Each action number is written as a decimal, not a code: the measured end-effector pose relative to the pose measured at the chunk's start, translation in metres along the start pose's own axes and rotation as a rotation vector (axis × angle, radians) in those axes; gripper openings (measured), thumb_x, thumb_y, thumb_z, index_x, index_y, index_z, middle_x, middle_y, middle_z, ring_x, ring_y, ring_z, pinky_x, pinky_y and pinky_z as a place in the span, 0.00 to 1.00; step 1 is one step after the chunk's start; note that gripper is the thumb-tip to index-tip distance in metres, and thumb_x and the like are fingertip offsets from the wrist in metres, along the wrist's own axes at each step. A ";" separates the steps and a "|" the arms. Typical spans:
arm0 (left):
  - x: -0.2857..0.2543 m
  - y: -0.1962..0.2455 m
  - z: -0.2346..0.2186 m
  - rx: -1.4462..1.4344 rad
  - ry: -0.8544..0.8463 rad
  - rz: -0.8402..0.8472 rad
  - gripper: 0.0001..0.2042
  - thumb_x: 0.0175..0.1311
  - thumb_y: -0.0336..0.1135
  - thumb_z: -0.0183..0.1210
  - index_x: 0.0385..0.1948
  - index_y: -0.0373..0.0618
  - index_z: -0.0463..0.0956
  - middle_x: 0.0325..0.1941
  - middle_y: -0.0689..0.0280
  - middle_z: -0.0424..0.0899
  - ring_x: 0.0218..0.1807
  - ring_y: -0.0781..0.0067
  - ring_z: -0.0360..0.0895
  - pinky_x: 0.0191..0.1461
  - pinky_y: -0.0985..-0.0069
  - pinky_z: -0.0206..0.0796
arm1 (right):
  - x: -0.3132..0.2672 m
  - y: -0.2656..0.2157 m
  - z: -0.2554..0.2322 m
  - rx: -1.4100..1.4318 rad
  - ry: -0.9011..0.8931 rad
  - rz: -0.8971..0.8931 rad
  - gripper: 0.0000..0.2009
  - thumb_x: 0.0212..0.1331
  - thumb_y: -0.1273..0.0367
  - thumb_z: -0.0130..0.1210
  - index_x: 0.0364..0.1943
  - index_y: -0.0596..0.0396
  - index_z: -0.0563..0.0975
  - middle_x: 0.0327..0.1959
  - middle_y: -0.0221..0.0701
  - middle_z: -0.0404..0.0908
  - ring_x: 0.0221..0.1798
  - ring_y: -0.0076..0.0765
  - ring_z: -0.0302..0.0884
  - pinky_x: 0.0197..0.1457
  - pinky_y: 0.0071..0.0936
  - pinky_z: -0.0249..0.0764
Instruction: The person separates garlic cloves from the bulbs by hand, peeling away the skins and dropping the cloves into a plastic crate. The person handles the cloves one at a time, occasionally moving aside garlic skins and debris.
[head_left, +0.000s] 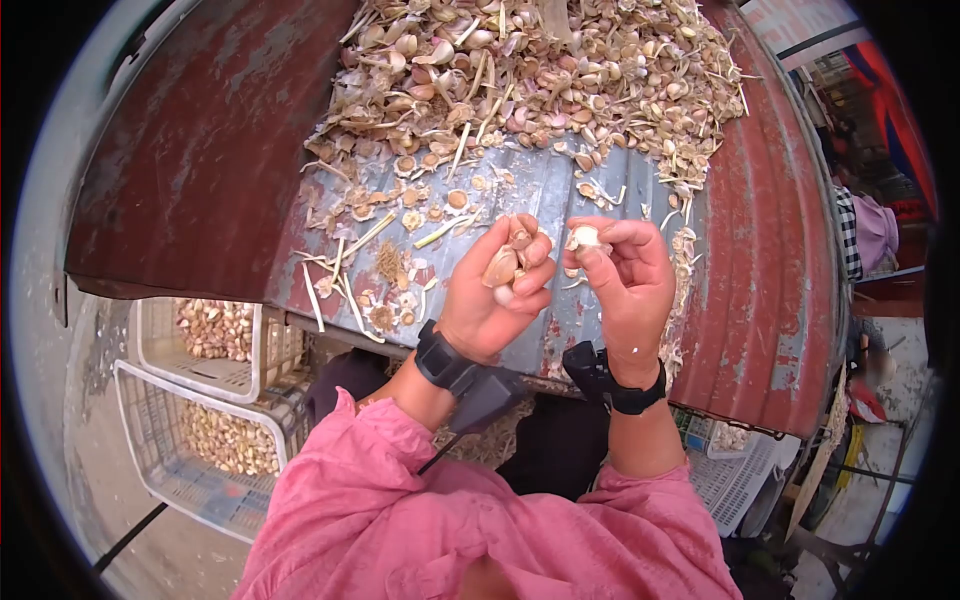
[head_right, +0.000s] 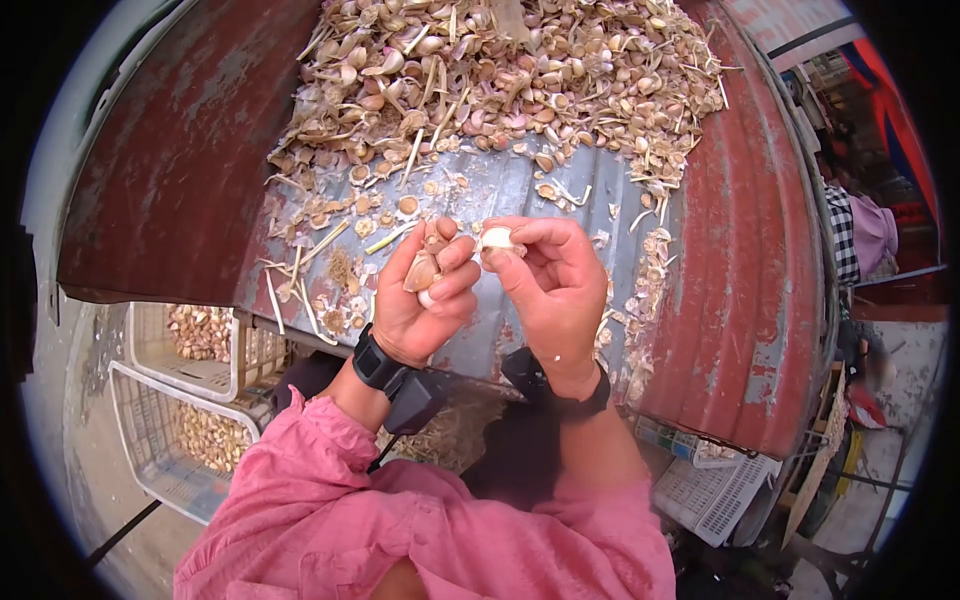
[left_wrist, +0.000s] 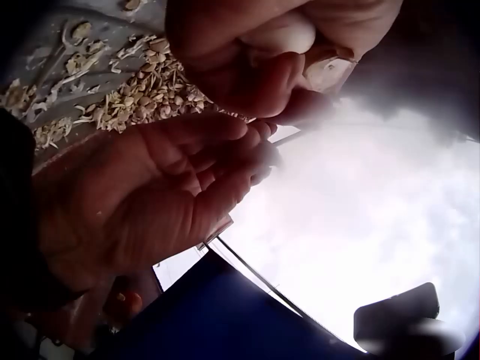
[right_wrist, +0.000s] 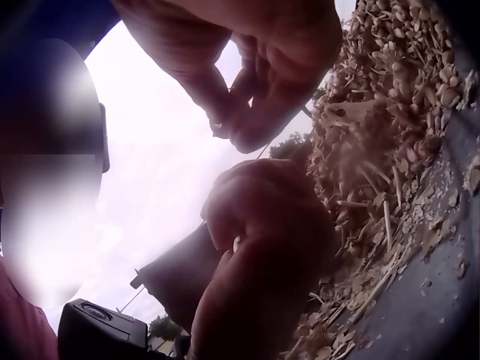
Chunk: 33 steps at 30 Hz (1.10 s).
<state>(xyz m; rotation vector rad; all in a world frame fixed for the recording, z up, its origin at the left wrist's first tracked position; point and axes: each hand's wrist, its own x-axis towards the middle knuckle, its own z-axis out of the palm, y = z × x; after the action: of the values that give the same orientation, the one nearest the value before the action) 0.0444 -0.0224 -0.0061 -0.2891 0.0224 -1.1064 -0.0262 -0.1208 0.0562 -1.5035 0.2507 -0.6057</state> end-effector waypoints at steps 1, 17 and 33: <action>0.000 -0.001 0.001 -0.003 -0.004 -0.007 0.13 0.65 0.43 0.38 0.35 0.45 0.66 0.28 0.66 0.69 0.21 0.80 0.62 0.18 0.87 0.54 | -0.002 0.000 0.002 -0.006 0.005 -0.004 0.09 0.50 0.80 0.52 0.35 0.59 0.67 0.38 0.40 0.76 0.35 0.26 0.75 0.39 0.20 0.72; -0.003 -0.016 0.007 0.758 0.340 0.158 0.11 0.57 0.34 0.53 0.41 0.46 0.66 0.31 0.70 0.75 0.29 0.86 0.73 0.18 0.91 0.51 | -0.009 0.018 0.009 -0.022 0.104 0.090 0.05 0.54 0.76 0.49 0.34 0.61 0.70 0.41 0.37 0.73 0.42 0.24 0.71 0.40 0.17 0.72; -0.002 -0.009 0.016 0.830 0.351 0.035 0.13 0.57 0.34 0.53 0.44 0.45 0.68 0.30 0.71 0.75 0.27 0.87 0.70 0.19 0.92 0.52 | 0.017 -0.003 -0.017 -0.546 -0.228 -0.133 0.10 0.48 0.76 0.53 0.37 0.59 0.76 0.28 0.30 0.72 0.27 0.21 0.71 0.27 0.16 0.68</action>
<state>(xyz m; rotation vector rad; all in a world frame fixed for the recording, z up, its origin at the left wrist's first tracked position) 0.0382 -0.0210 0.0112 0.6457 -0.1187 -1.0323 -0.0217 -0.1437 0.0612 -2.1138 0.1441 -0.4837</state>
